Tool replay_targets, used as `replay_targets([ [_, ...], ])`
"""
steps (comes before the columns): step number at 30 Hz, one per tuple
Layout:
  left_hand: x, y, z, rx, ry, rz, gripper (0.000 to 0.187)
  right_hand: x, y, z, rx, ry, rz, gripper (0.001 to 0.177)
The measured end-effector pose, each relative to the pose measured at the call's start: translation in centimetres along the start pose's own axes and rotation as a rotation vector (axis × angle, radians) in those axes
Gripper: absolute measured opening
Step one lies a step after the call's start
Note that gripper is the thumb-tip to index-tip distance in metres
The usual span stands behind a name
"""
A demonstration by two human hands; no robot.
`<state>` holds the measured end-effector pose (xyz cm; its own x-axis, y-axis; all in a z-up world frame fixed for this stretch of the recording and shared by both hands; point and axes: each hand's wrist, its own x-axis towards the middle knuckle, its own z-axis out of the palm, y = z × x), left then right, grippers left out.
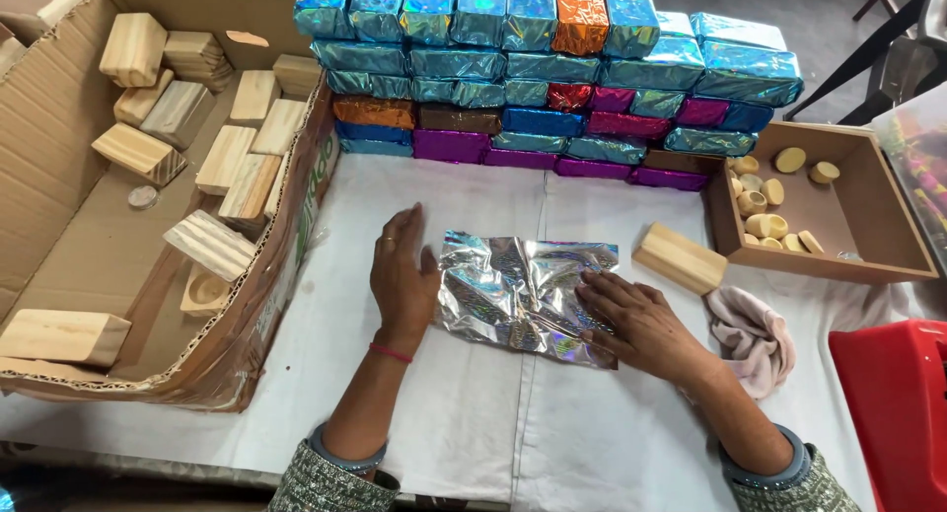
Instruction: The person cleans small wooden boxes and round wooden pieces with a white cloth. They then place a wooden box onto a sheet of shiny orange wrapping paper and fold the paper around it to wrap the box.
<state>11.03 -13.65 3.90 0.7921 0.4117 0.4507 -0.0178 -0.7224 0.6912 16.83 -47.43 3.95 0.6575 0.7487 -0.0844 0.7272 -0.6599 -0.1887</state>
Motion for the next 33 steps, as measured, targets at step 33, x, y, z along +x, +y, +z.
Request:
replay_targets([
  [33, -4.1, 1.6, 4.0, 0.376, -0.766, 0.34, 0.08, -3.0, 9.4, -2.7, -0.158, 0.414, 0.296, 0.075],
])
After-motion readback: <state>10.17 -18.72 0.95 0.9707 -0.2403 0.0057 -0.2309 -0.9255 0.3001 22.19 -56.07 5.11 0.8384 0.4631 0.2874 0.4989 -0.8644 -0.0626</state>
